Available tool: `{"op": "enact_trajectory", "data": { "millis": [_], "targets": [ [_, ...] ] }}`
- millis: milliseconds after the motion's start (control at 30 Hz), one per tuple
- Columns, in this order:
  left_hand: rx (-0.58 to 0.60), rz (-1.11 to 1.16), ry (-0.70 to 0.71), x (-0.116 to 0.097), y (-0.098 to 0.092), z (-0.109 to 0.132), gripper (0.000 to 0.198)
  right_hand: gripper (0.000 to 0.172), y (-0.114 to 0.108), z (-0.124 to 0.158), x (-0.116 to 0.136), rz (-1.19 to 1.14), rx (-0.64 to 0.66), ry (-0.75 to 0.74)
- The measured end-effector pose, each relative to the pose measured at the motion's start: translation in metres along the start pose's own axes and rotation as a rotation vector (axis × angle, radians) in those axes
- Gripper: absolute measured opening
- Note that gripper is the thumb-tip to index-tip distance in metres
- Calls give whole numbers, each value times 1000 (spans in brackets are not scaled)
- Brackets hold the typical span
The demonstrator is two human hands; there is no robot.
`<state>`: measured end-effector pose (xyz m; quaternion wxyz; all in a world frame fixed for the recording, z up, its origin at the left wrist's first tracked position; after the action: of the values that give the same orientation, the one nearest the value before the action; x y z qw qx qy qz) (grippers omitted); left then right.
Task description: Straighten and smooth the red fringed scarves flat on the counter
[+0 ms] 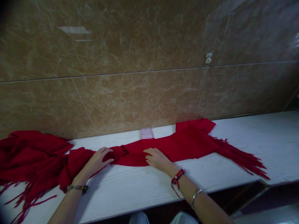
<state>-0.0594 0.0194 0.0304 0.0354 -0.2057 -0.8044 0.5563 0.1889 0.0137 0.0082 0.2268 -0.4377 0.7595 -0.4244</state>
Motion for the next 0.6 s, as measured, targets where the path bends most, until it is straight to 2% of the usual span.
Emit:
{"op": "enact_trajectory", "data": {
  "millis": [67,167,267,333,400,500,600],
  "targets": [
    [83,-6,11,-5,10,2,34,17,0,-1,1,9,-1,-15],
    [81,4,-8,-1,9,2,31,18,-9,-1,-9,-57,-106,73],
    [-58,-19,-109,13,-13,2,28,20,-27,6,-28,-130,-332,221],
    [-164,-19,-152,14,-27,4,25,21,-34,10,-36,-146,-414,272],
    [-128,-9,-93,1,-24,4,20,20,-34,11,-39,-149,-398,285],
    [67,-78,21,-22,2,2,19,19,-29,10,-39,-146,-324,283],
    [88,-149,-9,-21,10,1,17,18,-23,11,-42,-122,-285,314]
  ]
}}
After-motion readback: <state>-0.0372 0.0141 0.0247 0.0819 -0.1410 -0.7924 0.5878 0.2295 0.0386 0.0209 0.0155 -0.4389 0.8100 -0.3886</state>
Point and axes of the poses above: each hand's wrist, its own z-axis away from the middle knuckle, its own y-axis out of the palm, x = y × z, the point moved 8 cm from there along -z, towards the middle knuckle, and after that the axes turned 3 degrees about -y, right-handed, at the moved point
